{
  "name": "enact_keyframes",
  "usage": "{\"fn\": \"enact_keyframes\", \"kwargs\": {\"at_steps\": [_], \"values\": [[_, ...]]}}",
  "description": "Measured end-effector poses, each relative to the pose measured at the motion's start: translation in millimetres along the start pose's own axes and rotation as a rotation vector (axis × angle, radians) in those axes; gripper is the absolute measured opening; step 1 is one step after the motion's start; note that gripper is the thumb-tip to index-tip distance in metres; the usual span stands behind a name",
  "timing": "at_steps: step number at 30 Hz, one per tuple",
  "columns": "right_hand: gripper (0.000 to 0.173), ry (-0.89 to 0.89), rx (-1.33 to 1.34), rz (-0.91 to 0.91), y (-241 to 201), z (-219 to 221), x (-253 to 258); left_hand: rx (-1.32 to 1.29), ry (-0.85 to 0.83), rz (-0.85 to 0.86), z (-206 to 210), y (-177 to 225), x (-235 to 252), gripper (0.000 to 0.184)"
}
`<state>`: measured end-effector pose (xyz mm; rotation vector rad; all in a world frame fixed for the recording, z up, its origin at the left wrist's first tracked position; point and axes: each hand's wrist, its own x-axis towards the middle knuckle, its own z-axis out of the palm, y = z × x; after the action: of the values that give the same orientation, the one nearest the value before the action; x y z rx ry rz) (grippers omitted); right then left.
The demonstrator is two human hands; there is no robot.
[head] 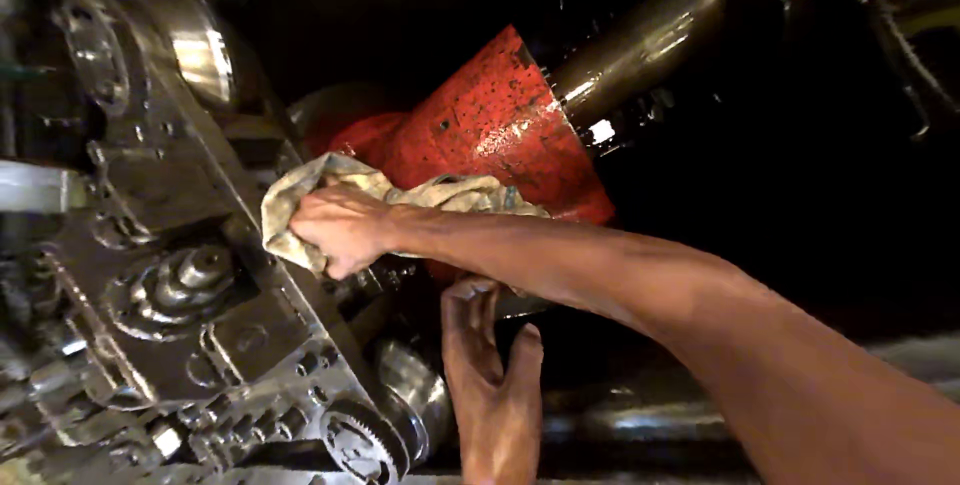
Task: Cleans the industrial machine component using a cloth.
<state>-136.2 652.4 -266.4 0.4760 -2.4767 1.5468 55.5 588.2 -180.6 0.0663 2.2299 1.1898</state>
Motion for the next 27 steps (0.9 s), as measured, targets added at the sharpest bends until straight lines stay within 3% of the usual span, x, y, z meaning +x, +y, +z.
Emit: {"fn": "enact_keyframes", "kwargs": {"at_steps": [9, 16, 27], "values": [[0.033, 0.012, 0.054, -0.132, 7.2, -2.1, -3.4, -0.014, -0.116, 0.003, -10.0, -5.4, -4.8, 0.057], [0.036, 0.024, 0.068, -0.040, 16.1, -9.4, 2.4, -0.025, -0.209, 0.040, -45.1, -16.7, -9.5, 0.049], [0.036, 0.023, 0.079, -0.007, 10.3, -10.1, -5.6, -0.138, -0.217, 0.010, -57.6, -21.3, -16.1, 0.048]]}}
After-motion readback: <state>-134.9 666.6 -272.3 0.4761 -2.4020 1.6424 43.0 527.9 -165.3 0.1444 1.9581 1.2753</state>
